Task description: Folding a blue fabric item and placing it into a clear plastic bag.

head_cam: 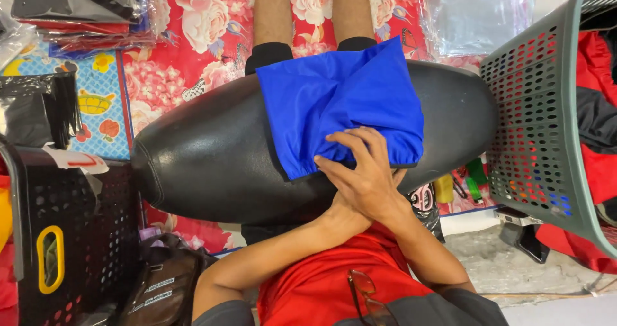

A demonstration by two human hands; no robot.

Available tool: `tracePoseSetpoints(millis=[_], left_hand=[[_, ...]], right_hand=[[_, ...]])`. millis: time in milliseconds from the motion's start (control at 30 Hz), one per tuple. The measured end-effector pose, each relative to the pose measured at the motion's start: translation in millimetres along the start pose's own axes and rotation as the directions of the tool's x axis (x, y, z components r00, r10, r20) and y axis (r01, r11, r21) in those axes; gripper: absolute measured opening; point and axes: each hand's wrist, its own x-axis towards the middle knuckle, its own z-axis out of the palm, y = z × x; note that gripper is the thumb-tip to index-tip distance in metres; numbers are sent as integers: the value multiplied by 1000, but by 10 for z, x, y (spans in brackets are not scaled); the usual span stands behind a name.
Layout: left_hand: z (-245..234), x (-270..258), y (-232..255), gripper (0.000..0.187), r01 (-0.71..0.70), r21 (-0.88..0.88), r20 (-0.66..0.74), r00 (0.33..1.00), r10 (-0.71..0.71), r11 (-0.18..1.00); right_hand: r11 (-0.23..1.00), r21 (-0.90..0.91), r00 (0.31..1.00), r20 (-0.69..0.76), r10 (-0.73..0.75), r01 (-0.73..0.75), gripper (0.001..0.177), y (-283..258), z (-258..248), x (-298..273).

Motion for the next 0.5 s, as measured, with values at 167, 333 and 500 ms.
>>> tracePoseSetpoints(millis=[167, 333, 500], left_hand=[[-840, -28, 0, 9, -125, -139, 55, 990, 133, 982], [-1442, -199, -265, 23, 158, -361, -131, 967, -218, 919], [-1638, -165, -288, 45, 584, -621, 5, 670, -743, 523]], right_hand=[[999, 14, 993, -108, 45, -44, 10, 118, -103, -75], [986, 143, 980, -192, -55, 83, 8, 141, 122, -159], [973, 112, 955, -241, -172, 203, 30, 57, 309, -163]])
